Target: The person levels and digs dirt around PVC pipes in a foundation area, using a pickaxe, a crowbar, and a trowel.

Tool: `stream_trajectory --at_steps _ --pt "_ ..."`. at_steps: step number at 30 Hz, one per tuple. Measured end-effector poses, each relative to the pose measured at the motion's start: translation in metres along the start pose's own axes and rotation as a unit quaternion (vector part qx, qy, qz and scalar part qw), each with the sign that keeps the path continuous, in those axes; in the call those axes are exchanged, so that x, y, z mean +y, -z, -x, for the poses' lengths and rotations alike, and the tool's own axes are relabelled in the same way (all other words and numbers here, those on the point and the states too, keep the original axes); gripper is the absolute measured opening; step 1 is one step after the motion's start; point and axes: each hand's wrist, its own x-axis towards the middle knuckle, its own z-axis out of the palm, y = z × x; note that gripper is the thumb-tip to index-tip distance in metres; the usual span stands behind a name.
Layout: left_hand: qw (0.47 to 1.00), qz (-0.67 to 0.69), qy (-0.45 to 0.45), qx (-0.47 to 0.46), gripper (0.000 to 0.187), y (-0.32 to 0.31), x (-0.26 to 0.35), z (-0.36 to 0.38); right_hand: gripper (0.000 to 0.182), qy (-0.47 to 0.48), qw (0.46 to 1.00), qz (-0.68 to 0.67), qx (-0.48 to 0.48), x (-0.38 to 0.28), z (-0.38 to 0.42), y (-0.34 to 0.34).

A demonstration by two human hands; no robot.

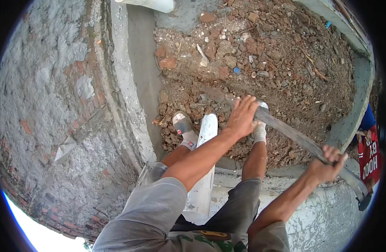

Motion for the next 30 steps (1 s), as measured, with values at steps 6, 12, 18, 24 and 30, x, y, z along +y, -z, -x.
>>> stream_trajectory --at_steps 6,12,18,24,30 --pt "0.978 -0.135 0.06 -0.144 0.074 0.025 -0.097 0.001 0.027 -0.142 0.987 -0.07 -0.023 0.12 0.012 0.057" --pt "0.949 -0.184 0.114 -0.227 0.075 -0.052 -0.101 -0.038 0.026 -0.283 0.939 -0.064 0.187 0.208 -0.079 0.143" --pt "0.871 -0.3 0.096 -0.376 0.052 -0.104 -0.127 -0.081 0.025 -0.302 0.926 -0.071 0.213 0.22 -0.033 0.208" --pt "0.89 -0.27 0.126 -0.346 0.027 -0.068 -0.082 -0.051 0.022 -0.334 0.914 -0.065 0.22 0.142 -0.001 0.203" --pt "0.971 -0.191 -0.082 -0.118 0.014 -0.003 0.057 -0.072 0.026 -0.263 0.929 -0.131 0.226 0.01 -0.027 0.206"
